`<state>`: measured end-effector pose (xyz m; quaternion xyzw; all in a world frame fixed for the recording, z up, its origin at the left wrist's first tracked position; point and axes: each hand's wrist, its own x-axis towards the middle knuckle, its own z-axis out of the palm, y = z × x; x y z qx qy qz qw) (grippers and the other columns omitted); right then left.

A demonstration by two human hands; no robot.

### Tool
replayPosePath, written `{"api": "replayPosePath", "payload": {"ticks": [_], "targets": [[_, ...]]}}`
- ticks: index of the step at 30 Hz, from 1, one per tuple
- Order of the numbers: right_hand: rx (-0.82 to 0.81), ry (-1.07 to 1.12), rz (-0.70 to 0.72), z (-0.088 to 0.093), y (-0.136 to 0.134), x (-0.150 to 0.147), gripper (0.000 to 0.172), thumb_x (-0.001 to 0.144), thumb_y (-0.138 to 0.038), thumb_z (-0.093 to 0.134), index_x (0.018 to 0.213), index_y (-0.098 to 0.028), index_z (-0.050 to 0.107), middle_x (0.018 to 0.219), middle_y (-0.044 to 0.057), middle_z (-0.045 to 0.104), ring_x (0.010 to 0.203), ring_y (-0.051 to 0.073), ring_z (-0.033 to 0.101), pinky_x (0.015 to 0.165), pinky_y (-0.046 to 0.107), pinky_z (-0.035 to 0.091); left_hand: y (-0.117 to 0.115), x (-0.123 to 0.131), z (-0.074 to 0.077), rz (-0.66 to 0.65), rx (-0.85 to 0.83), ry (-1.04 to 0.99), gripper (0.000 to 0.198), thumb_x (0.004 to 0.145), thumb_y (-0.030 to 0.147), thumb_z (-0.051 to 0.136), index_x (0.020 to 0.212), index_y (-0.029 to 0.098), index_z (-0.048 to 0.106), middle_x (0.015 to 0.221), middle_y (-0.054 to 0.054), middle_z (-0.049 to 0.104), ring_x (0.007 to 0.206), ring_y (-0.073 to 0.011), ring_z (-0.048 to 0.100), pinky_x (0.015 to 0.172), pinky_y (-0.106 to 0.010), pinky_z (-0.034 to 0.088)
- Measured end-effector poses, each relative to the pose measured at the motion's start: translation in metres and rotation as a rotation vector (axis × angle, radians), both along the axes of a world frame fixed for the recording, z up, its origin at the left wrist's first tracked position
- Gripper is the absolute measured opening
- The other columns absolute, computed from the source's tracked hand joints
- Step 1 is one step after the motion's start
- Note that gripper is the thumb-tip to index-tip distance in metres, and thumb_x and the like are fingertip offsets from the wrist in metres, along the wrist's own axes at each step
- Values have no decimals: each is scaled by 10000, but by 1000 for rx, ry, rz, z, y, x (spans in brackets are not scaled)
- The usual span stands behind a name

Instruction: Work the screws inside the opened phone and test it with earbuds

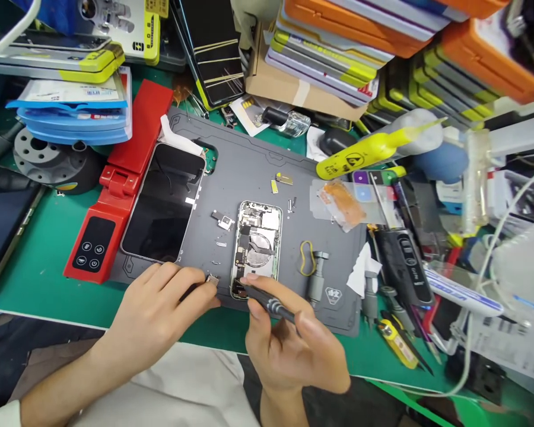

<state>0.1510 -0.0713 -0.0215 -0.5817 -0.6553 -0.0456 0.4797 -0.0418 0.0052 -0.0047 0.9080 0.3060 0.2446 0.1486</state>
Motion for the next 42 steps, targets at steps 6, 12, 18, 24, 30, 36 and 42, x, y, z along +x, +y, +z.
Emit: {"api": "replayPosePath", "payload": {"ticks": [6, 12, 18, 24, 30, 36, 42], "targets": [[-25, 19, 94, 0, 1, 4, 818, 915, 102, 673, 1614, -271, 468, 1241, 102, 777, 1085, 204, 805, 841, 347, 721, 3, -1, 1, 14, -81, -96, 111, 1095, 294, 667, 1039, 201, 644, 987, 3, 722, 833, -161, 563, 794, -330, 440], [27, 34, 28, 0, 8, 4, 946, 846, 136, 744, 1644, -289, 465, 1132, 54, 774, 967, 168, 805, 823, 323, 721, 9, -11, 11, 3, -415, -332, 211, 1146, 227, 530, 938, 228, 568, 837, 52, 623, 785, -88, 561, 742, -229, 455], [109, 14, 6, -6, 13, 6, 858, 865, 101, 755, 1604, -267, 519, 1118, 40, 738, 929, 176, 813, 769, 320, 725, 8, -10, 10, 16, -445, -323, 245, 1138, 222, 541, 893, 220, 561, 776, 61, 582, 718, -80, 525, 691, -235, 416], [127, -49, 13, -8, 10, 9, 901, 793, 139, 793, 1570, -234, 533, 1154, 43, 730, 897, 175, 815, 813, 330, 729, 6, -9, 5, 20, -390, -292, 246, 1127, 215, 550, 884, 206, 586, 797, 48, 627, 738, -93, 535, 711, -247, 414], [105, -9, 101, -9, 8, 7, 631, 925, 53, 677, 1503, -151, 525, 1191, 150, 766, 926, 258, 831, 733, 400, 738, -2, -10, 0, 73, -360, -310, 314, 1145, 272, 500, 851, 210, 589, 774, 41, 624, 719, -100, 547, 695, -256, 415], [65, -85, 25, -26, 7, 4, 327, 1015, -111, 717, 1314, -157, 593, 971, 119, 814, 771, 229, 816, 634, 280, 666, -6, -13, -11, 96, -413, -235, 350, 1128, 347, 526, 808, 212, 567, 761, 28, 628, 718, -120, 529, 708, -287, 383], [175, -297, -153, -32, 7, 1, 453, 1073, -302, 709, 1472, -137, 573, 920, 94, 810, 623, 233, 772, 527, 293, 578, -12, -13, -14, 191, -363, -185, 320, 1064, 284, 672, 769, 209, 572, 726, 39, 628, 702, -113, 542, 688, -267, 379]]}}
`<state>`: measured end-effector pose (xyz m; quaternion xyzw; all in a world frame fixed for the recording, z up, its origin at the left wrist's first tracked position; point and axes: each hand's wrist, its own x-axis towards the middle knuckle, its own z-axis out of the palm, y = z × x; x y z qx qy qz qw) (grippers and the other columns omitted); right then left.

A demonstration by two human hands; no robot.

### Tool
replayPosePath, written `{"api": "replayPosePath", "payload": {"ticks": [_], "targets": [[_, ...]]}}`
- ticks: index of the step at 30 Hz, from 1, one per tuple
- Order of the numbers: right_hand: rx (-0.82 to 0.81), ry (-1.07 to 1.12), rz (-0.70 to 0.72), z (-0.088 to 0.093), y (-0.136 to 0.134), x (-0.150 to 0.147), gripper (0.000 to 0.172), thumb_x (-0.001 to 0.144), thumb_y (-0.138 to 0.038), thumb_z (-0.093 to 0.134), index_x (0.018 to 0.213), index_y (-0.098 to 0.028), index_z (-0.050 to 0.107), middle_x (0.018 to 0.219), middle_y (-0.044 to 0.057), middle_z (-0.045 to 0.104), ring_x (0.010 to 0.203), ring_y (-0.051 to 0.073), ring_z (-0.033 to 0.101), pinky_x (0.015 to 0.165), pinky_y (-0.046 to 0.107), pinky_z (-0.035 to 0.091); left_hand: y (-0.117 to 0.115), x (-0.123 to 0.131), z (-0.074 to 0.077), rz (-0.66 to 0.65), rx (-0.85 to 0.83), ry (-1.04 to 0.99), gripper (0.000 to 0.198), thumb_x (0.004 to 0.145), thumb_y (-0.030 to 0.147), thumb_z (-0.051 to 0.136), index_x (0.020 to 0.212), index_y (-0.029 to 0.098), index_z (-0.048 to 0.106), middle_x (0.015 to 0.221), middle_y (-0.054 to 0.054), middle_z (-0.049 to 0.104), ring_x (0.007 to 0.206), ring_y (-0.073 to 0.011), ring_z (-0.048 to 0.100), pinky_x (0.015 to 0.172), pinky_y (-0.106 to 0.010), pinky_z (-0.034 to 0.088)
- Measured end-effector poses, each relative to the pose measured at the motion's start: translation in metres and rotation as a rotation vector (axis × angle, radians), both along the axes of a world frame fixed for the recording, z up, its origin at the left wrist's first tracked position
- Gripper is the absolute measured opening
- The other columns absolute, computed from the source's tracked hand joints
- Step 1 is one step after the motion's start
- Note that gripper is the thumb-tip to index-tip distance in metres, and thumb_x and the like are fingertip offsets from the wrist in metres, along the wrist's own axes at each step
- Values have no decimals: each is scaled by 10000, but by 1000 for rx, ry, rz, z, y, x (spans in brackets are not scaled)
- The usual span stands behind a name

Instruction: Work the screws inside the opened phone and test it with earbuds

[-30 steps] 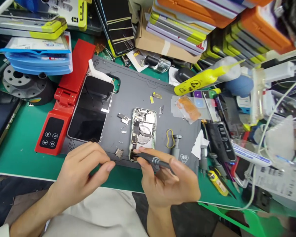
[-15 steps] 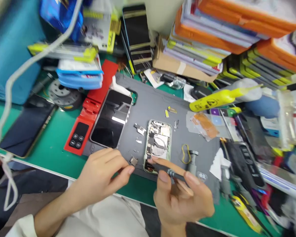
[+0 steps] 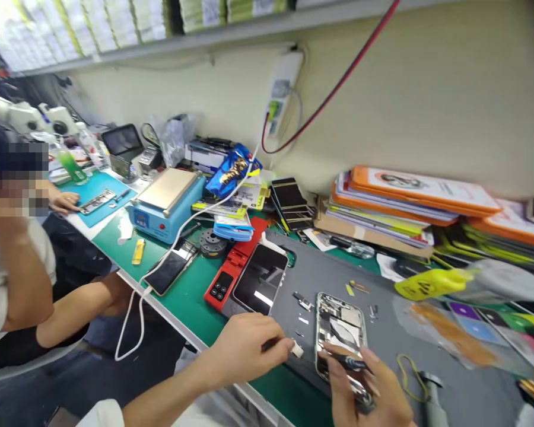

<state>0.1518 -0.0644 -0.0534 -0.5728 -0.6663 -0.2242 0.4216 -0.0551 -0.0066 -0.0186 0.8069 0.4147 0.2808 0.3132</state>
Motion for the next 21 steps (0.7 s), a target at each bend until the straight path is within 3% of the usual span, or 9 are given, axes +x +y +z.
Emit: {"api": "replayPosePath", "payload": {"ticks": [4, 9, 12, 21], "targets": [[27, 9, -42, 7, 2, -5, 475, 1132, -309, 567, 1554, -91, 555, 971, 136, 806, 612, 251, 761, 484, 321, 533, -2, -1, -1, 22, 7, 35, 358, 1044, 279, 710, 731, 206, 553, 727, 32, 640, 731, -118, 577, 705, -267, 382], [62, 24, 17, 13, 2, -9, 478, 1113, -336, 622, 1533, -112, 575, 950, 100, 801, 618, 236, 765, 442, 291, 489, -4, -4, -3, 43, -10, 34, 342, 1063, 298, 682, 750, 198, 588, 762, 22, 663, 765, -119, 604, 722, -254, 403], [50, 51, 1, 11, 3, -10, 423, 1147, -323, 523, 1505, -110, 593, 949, 106, 803, 618, 231, 764, 449, 285, 494, -4, -5, -4, 54, -21, 25, 356, 1085, 338, 639, 760, 192, 621, 785, 6, 682, 784, -124, 620, 744, -249, 428], [17, 109, 48, -1, 8, -7, 465, 1126, -442, 593, 1445, -106, 637, 1059, 142, 819, 724, 234, 804, 515, 261, 546, -1, -6, -8, 50, -54, -24, 420, 1124, 426, 540, 795, 190, 652, 810, -15, 684, 808, -134, 610, 774, -269, 432]]}}
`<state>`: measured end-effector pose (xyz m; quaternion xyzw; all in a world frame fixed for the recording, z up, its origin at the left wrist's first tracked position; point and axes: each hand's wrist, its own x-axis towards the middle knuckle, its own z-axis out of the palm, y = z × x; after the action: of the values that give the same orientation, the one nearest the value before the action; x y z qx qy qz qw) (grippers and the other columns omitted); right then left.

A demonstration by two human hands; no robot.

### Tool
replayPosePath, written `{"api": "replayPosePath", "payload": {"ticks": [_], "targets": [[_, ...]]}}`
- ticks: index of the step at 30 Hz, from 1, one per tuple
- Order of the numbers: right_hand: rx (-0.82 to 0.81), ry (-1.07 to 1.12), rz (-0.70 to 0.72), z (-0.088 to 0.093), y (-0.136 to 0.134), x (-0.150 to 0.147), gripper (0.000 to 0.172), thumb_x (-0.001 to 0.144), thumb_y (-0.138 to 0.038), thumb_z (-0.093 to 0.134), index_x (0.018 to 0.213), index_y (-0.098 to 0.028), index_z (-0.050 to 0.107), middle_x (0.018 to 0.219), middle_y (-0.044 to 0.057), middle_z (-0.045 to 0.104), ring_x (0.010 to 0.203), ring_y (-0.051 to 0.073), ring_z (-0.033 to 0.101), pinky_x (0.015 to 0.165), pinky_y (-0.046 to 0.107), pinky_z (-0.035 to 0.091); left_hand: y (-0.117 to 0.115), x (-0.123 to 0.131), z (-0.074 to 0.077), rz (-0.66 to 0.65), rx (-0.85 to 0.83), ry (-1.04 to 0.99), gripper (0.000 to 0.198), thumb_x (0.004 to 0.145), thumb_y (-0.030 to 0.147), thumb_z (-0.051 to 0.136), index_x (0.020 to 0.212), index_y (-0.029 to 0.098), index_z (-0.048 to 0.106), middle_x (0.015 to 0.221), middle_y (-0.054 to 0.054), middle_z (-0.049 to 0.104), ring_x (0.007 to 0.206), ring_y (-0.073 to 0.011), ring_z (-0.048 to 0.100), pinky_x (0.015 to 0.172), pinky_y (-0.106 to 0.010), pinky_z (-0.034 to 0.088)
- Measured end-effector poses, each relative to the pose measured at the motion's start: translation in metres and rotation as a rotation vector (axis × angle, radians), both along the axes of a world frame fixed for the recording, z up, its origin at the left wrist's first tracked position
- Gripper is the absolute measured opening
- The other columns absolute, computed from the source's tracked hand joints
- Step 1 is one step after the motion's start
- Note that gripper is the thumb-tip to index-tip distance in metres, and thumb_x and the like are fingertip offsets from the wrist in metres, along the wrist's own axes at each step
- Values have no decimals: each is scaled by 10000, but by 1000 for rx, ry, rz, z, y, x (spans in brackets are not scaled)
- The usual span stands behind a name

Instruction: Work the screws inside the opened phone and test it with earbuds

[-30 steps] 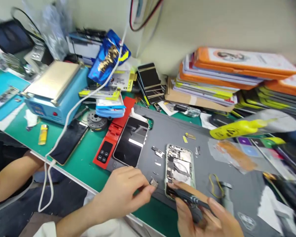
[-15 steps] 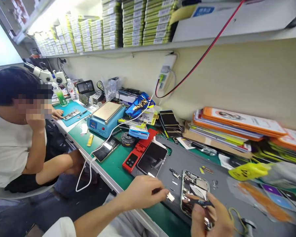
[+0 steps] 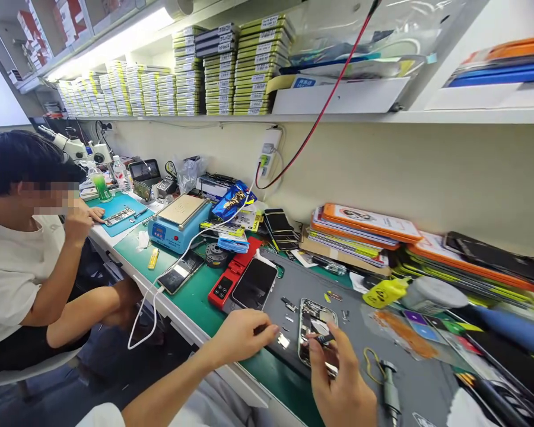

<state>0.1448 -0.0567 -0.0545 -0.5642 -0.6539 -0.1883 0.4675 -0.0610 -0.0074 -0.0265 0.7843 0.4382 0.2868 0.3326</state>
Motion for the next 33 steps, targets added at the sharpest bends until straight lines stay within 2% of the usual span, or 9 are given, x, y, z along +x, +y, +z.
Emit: {"api": "replayPosePath", "payload": {"ticks": [6, 8, 13, 16, 20, 25, 29, 31, 33], "targets": [[-88, 174, 50, -3, -1, 1, 518, 1158, -508, 456, 1428, -116, 662, 1162, 176, 810, 766, 214, 806, 585, 265, 580, 2, 0, -1, -3, 1, -19, 401, 1121, 434, 563, 835, 172, 665, 841, -8, 687, 834, -146, 649, 852, -302, 522], [-88, 177, 50, -2, -1, -1, 521, 1149, -506, 478, 1448, -117, 651, 1165, 176, 809, 765, 218, 807, 580, 271, 578, 2, -1, -1, -2, 0, -20, 414, 1119, 460, 567, 841, 171, 667, 848, -8, 692, 842, -149, 659, 877, -317, 549], [-72, 163, 50, 3, -1, -6, 478, 1156, -392, 448, 1535, -131, 580, 1189, 162, 809, 762, 208, 807, 582, 267, 578, 1, -4, 3, -10, -2, -24, 431, 1114, 496, 575, 838, 174, 656, 836, 4, 679, 827, -147, 657, 881, -326, 566], [-54, 136, 61, 7, -1, -7, 474, 1143, -376, 516, 1547, -133, 566, 1167, 143, 815, 714, 184, 790, 563, 246, 561, 0, -5, 5, -8, -1, -22, 440, 1117, 496, 559, 830, 175, 649, 828, 1, 670, 819, -145, 643, 856, -313, 544], [-37, 102, 63, 11, -2, -6, 449, 1134, -252, 508, 1565, -131, 545, 1198, 154, 808, 749, 179, 798, 614, 238, 582, -1, -4, 10, -6, -6, -12, 480, 1134, 481, 489, 783, 184, 628, 813, -13, 661, 808, -134, 601, 802, -274, 463], [-35, 65, 101, 15, -1, -5, 531, 1111, -186, 559, 1634, -174, 467, 1242, 138, 795, 930, 195, 822, 766, 261, 654, 0, -1, 19, -20, -27, -21, 491, 1144, 477, 449, 766, 196, 587, 796, 2, 644, 778, -129, 569, 746, -259, 405], [-15, 61, 131, 20, -1, -5, 652, 1074, -100, 568, 1698, -162, 384, 1235, 151, 790, 988, 219, 824, 805, 305, 686, 2, 0, 22, -41, -44, -47, 460, 1147, 435, 448, 761, 202, 539, 775, 15, 616, 755, -127, 534, 721, -261, 373], [-2, 58, 117, 20, -1, -3, 656, 1058, -92, 597, 1681, -175, 410, 1196, 132, 798, 991, 228, 826, 814, 317, 695, 2, 0, 22, -58, -52, -61, 454, 1150, 428, 446, 762, 205, 525, 763, 22, 605, 738, -124, 516, 717, -265, 360], [-50, 65, 80, 19, -3, -2, 532, 1064, -108, 597, 1585, -183, 516, 1130, 111, 808, 961, 228, 828, 798, 309, 692, 2, 0, 22, -79, -53, -78, 450, 1157, 435, 436, 781, 210, 538, 759, 26, 611, 724, -122, 518, 719, -268, 360]]}}
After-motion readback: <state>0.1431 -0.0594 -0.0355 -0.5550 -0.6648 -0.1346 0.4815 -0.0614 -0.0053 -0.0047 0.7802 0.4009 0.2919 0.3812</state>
